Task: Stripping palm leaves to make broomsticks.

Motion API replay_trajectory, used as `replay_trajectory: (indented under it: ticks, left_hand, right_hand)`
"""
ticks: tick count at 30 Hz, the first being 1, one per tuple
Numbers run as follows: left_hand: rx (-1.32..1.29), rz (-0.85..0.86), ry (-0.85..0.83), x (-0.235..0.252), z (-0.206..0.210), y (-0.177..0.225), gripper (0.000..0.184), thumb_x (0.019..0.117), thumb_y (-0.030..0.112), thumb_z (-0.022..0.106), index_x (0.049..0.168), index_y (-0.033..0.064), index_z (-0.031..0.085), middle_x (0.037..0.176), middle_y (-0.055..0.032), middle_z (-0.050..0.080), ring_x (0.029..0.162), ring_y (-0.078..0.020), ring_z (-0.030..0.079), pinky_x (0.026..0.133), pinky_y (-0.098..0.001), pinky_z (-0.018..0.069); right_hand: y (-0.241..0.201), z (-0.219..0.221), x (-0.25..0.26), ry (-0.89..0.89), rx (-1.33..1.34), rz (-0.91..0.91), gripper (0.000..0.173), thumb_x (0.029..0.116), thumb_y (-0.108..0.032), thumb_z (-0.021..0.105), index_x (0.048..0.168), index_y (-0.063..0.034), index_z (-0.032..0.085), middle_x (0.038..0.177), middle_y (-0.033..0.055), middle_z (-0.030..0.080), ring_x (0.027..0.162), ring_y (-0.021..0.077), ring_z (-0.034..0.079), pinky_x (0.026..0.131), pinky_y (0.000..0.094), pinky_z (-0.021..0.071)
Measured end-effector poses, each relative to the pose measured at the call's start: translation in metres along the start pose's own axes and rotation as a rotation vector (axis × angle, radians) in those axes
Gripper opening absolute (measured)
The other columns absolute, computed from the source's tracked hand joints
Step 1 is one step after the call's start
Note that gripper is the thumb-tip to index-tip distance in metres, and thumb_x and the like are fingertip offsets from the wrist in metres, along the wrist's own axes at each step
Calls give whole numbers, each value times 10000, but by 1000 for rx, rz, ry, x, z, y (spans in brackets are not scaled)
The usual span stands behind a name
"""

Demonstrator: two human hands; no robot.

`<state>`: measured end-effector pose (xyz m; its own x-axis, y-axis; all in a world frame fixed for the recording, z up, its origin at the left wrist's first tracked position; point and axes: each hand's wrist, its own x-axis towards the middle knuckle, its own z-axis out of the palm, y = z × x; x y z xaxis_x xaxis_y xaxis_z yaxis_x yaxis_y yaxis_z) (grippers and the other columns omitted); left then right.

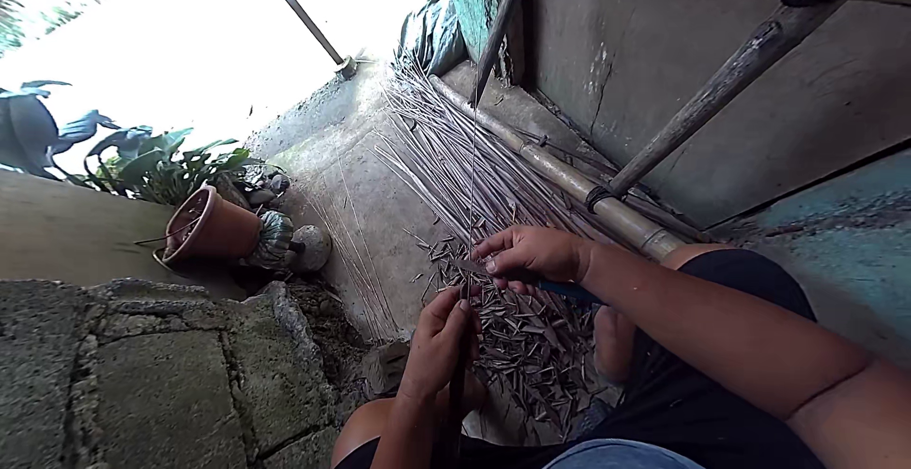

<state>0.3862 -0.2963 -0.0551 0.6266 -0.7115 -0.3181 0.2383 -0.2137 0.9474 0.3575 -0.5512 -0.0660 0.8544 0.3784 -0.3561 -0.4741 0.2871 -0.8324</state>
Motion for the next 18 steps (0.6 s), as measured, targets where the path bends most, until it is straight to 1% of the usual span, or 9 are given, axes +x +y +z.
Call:
replay_trajectory:
  ticks: [2,4,7,9,12,14,15,16,18]
  left_hand:
    - [5,1,-19,-1,0,1,372,1092,146,386,1361,-36,569,739,-75,617,477,-120,551,435,-257,513]
    - [-25,-4,-53,-2,0,2,374,1094,151,384,1364,-28,569,745,-76,619,482,-119,555,441,-258,516]
    - [-75,-5,-78,-2,-2,2,373,1093,152,383,1360,-34,568,755,-77,622,510,-126,580,469,-264,538]
    - [-72,2,-102,-1,-4,1,369,1092,158,390,1346,-32,579,769,-73,624,544,-138,602,508,-287,563]
    - [-114,-15,-142,-1,-6,-3,366,1090,182,393,1315,-13,606,750,-65,616,548,-141,604,512,-294,565]
    - [-213,-38,-166,-1,-7,-4,372,1076,211,392,1285,4,620,734,-41,595,537,-123,582,505,-278,544]
    - [-268,-47,-169,-1,-7,-4,375,1067,221,395,1270,11,630,726,-29,584,528,-111,568,494,-263,527]
    - [-310,-57,-165,0,-7,-2,380,1061,223,389,1258,15,639,714,-21,574,515,-100,552,477,-246,507]
    - [-366,-83,-149,0,-7,0,392,1052,216,368,1245,11,641,699,-11,556,487,-82,524,442,-218,472]
  right_hand:
    - [-3,-5,3,81,73,-30,293,1055,-94,500,1329,-40,592,747,33,642,524,57,569,485,181,487]
    - [-9,-17,5,146,170,-72,287,1079,-102,464,1341,-53,573,763,38,638,539,53,570,499,176,491]
    - [-14,-22,7,231,288,-136,314,1079,-98,444,1372,-60,551,772,60,640,543,72,582,493,188,500]
    - [-14,-20,8,316,326,-144,310,1084,-110,454,1377,-70,550,776,64,646,539,79,583,489,192,498]
    - [-11,-19,10,426,390,-171,298,1086,-136,476,1366,-87,565,770,69,651,535,93,591,488,205,506]
    - [-9,-17,8,383,361,-186,324,1090,-143,464,1399,-104,555,783,65,644,548,95,588,500,210,510]
    - [-7,-15,6,301,306,-176,349,1088,-135,456,1426,-100,536,799,64,649,558,90,585,511,210,509]
    - [-5,-11,3,201,243,-153,360,1076,-118,465,1428,-87,529,799,57,653,557,81,585,509,207,508]
    - [0,-1,1,33,131,-93,365,1049,-109,503,1407,-60,553,788,46,657,544,80,585,499,214,511]
